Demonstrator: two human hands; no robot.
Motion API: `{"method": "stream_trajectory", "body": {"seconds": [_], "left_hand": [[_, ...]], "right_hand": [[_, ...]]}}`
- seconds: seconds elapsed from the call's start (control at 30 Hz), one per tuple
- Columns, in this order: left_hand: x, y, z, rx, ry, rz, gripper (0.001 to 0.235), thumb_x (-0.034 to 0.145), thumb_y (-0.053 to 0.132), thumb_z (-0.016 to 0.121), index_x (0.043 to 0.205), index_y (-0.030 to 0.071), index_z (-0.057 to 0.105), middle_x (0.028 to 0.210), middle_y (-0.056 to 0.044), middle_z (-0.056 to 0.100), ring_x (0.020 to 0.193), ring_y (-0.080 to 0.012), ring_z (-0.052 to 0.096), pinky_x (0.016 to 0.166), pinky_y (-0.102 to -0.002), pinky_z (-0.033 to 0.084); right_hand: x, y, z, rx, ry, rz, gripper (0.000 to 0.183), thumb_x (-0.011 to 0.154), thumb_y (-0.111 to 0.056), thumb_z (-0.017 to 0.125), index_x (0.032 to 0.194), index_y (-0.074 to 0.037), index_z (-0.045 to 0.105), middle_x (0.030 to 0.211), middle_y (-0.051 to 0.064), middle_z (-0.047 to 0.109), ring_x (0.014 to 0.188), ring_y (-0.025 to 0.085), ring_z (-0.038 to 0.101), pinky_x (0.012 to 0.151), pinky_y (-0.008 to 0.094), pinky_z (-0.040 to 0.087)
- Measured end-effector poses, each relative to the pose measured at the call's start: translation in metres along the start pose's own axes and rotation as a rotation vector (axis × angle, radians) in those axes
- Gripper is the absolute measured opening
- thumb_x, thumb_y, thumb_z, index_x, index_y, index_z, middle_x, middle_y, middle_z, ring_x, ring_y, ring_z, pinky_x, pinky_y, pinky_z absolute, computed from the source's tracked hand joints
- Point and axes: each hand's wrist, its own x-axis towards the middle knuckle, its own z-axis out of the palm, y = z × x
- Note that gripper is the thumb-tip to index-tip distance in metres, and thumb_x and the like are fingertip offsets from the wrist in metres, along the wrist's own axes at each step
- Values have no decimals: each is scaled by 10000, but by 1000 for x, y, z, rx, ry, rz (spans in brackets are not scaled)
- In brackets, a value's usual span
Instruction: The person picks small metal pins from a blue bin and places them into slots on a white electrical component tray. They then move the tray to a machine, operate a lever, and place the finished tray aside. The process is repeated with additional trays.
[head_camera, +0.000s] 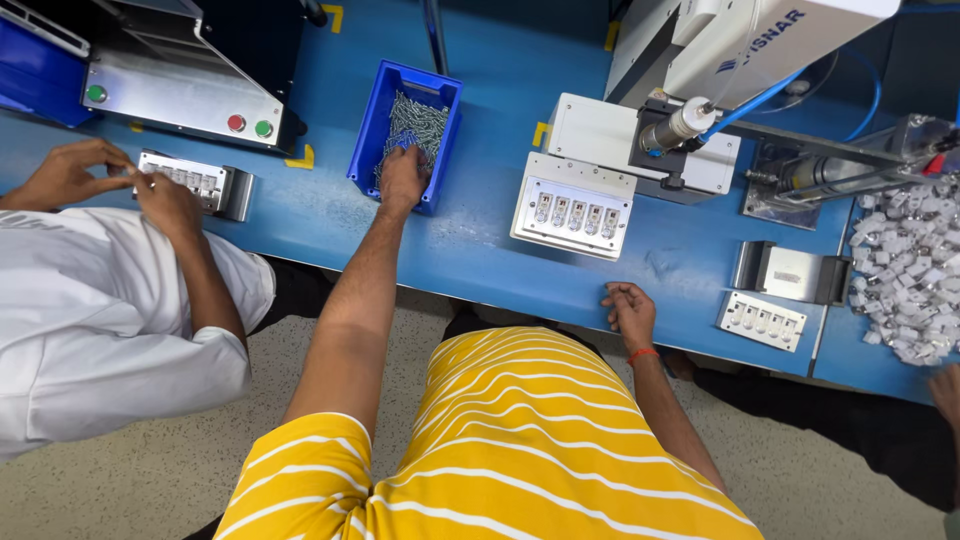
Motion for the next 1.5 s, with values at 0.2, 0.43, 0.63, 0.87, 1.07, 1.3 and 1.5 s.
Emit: {"method": "stream_trajectory", "body": {"seconds": [0.2, 0.43, 0.63, 0.87, 1.07, 1.3, 1.5], "left_hand": [[-10, -11, 4, -90, 118, 52, 341, 774, 69, 823, 1101, 92, 729, 1086, -179, 666, 1022, -396, 635, 890, -477, 521], [-9, -16, 10, -418, 245, -18, 159, 854, -24, 734, 991, 54, 712, 915, -54, 726, 771, -186, 714, 722, -321, 575], [-3, -26, 2, -1108, 148, -259, 188, 928, -23, 668, 1092, 67, 651, 969, -5, 670, 873, -112, 656, 765, -254, 571], [3, -23, 4, -1973, 102, -547, 147, 893, 11, 604, 1035, 51, 603, 886, -64, 604, 778, -174, 572, 709, -305, 497], [9, -29, 16, -2263, 27, -554, 99, 906, 78, 518, 981, 39, 569, 860, -97, 592, 722, -196, 530, 664, -342, 463], [11, -24, 9, -2171, 6, -541, 297, 1044, 281, 472, 1129, 44, 630, 969, -107, 656, 799, -199, 632, 711, -334, 553], [9, -11, -5, -2118, 10, -570, 413, 1049, 66, 422, 1444, -53, 440, 1360, -253, 609, 1226, -328, 644, 1048, -407, 581]], "right_hand": [[3, -2, 3, -3, 44, 34, 162, 1008, -159, 616, 1062, -42, 714, 799, 55, 706, 485, 65, 499, 409, 228, 397], [3, -1, 4, 0, 53, 42, 149, 1001, -154, 626, 1045, -47, 719, 778, 54, 702, 479, 65, 503, 399, 228, 393], [3, -4, 4, 5, 59, 52, 149, 1006, -155, 626, 1033, -43, 721, 766, 52, 695, 477, 65, 504, 398, 227, 393], [1, -10, 3, 1, 43, 68, 141, 1000, -148, 624, 1030, -48, 719, 758, 49, 695, 478, 65, 515, 402, 224, 403], [1, -13, 5, -28, 58, 100, 142, 1001, -146, 636, 1034, -41, 725, 754, 57, 697, 481, 68, 523, 403, 230, 408], [0, -12, 5, -31, 53, 87, 148, 1000, -140, 624, 1045, -41, 724, 763, 57, 706, 486, 65, 533, 408, 226, 418], [3, -7, 3, -26, 49, 77, 143, 991, -108, 612, 1042, -29, 719, 772, 65, 710, 489, 66, 539, 406, 225, 418]]}}
